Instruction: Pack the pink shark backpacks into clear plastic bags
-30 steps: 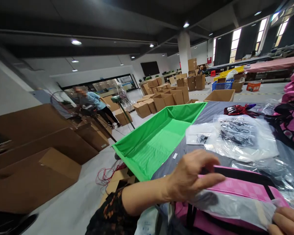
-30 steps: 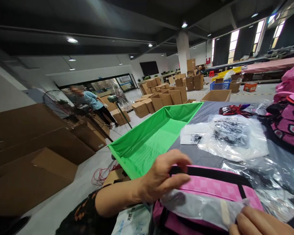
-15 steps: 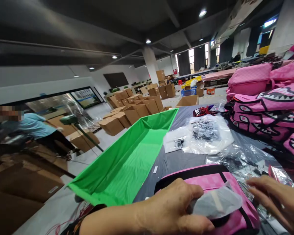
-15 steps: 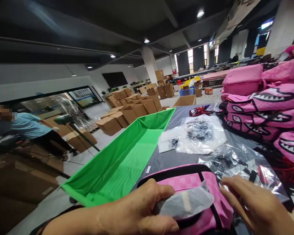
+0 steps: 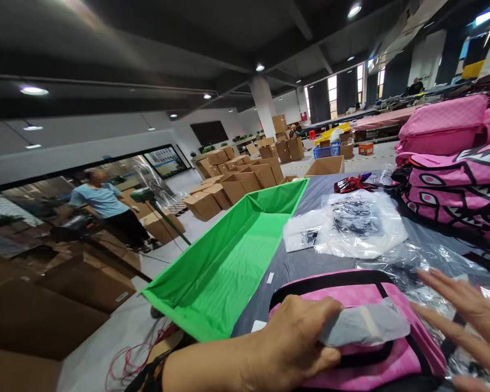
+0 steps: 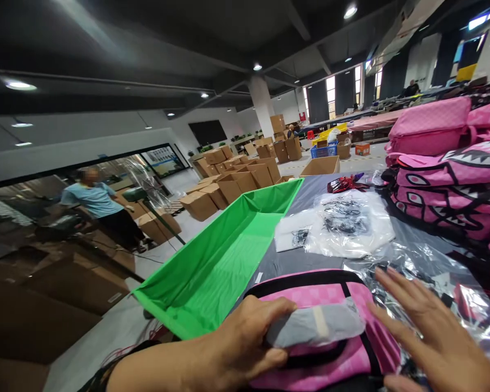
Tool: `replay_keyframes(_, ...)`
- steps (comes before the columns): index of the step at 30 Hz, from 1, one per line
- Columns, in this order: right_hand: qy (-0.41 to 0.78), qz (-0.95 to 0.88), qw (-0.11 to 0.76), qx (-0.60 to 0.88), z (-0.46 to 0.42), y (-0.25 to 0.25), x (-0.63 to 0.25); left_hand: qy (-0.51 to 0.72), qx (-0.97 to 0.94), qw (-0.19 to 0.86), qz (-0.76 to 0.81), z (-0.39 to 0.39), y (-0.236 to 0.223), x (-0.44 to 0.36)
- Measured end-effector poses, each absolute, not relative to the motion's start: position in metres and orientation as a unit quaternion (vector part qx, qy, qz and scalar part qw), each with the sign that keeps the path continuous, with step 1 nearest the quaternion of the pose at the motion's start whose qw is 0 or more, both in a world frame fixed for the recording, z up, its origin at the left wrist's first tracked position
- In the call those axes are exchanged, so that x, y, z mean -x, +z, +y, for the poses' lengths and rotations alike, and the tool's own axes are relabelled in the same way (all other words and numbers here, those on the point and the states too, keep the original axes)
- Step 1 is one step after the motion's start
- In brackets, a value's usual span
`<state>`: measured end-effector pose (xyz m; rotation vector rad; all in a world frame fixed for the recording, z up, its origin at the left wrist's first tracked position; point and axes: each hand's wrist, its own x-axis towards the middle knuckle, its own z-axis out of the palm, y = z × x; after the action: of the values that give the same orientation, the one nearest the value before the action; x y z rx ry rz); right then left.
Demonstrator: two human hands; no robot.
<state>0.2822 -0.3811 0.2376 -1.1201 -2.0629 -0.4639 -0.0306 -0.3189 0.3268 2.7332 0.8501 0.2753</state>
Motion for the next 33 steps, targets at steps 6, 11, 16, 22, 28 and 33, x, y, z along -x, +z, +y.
replay_keyframes(6, -0.199, -0.841, 0.354, 0.358, -0.346, 0.289, -0.215, 0.213, -0.946, -0.006, 0.245, -0.311, 0.306, 0.006)
replay_keyframes(11, -0.277, -0.845, 0.337, 0.308, -0.311, 0.277, -0.192, 0.279, -0.902, -0.139, 0.298, -0.303, 0.288, 0.006)
replay_keyframes(16, -0.347, -0.845, 0.307, 0.267, -0.304, 0.285, -0.201, 0.27, -0.874, 0.076, 0.396, -0.309, 0.273, 0.028)
replay_keyframes(22, -0.312, -0.871, 0.329, 0.191, -0.297, 0.293, -0.216, 0.25, -0.838, 0.392, 0.287, -0.309, 0.302, 0.055)
replay_keyframes(28, -0.267, -0.895, 0.322, 0.158, -0.278, 0.294, -0.218, 0.196, -0.499, 0.785, 0.311, -0.262, 0.326, 0.03)
replay_keyframes(33, -0.299, -0.884, 0.343, 0.111, -0.274, 0.31, -0.209, 0.018, -0.434, 0.84, 0.324, -0.254, 0.318, -0.008)
